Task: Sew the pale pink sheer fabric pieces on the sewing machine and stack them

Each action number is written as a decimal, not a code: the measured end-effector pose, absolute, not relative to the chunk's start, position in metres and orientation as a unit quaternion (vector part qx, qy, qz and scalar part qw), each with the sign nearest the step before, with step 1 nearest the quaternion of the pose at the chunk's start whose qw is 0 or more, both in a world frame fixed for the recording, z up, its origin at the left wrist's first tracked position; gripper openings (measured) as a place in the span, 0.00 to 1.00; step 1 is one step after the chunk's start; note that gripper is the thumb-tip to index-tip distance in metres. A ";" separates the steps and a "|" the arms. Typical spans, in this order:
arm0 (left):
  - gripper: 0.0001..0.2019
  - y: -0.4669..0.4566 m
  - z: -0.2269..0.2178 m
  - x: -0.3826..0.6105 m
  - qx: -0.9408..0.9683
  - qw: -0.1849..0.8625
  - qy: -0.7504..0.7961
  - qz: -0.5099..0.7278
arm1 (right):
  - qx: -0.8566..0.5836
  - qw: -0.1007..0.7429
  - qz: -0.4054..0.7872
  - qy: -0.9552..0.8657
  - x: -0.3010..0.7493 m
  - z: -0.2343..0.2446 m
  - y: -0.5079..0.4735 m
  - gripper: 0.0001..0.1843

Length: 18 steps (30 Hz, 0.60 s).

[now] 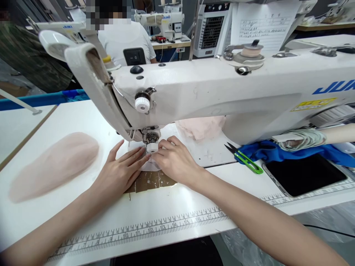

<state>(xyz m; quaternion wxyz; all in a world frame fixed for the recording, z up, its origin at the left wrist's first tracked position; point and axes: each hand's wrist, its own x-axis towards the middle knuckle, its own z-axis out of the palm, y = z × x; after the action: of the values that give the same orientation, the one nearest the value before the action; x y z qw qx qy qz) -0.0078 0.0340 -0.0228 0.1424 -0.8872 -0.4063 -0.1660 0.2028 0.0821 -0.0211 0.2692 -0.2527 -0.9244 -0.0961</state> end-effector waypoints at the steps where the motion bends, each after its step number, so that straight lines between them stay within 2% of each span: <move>1: 0.16 0.035 -0.023 -0.008 -0.887 0.146 -0.407 -0.164 | -0.254 0.271 -0.105 -0.923 0.203 -0.022 0.083 0.12; 5: 0.15 0.034 -0.021 -0.005 -0.879 0.174 -0.413 -0.161 | -0.260 0.272 -0.113 -0.920 0.202 -0.022 0.081 0.11; 10: 0.09 0.022 -0.012 -0.001 -0.854 0.216 -0.436 -0.184 | -0.238 0.291 -0.074 -0.924 0.202 -0.021 0.073 0.10; 18: 0.09 0.042 0.013 -0.006 -0.823 -0.137 -0.526 -0.163 | -0.291 0.377 -0.040 -0.878 0.202 -0.021 0.077 0.09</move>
<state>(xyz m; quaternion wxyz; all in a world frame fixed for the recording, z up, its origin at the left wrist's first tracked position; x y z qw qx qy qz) -0.0056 0.0418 0.0128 -0.1367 -0.8233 -0.5262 -0.1632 0.2018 0.0772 -0.0213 0.3772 -0.2909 -0.8783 -0.0403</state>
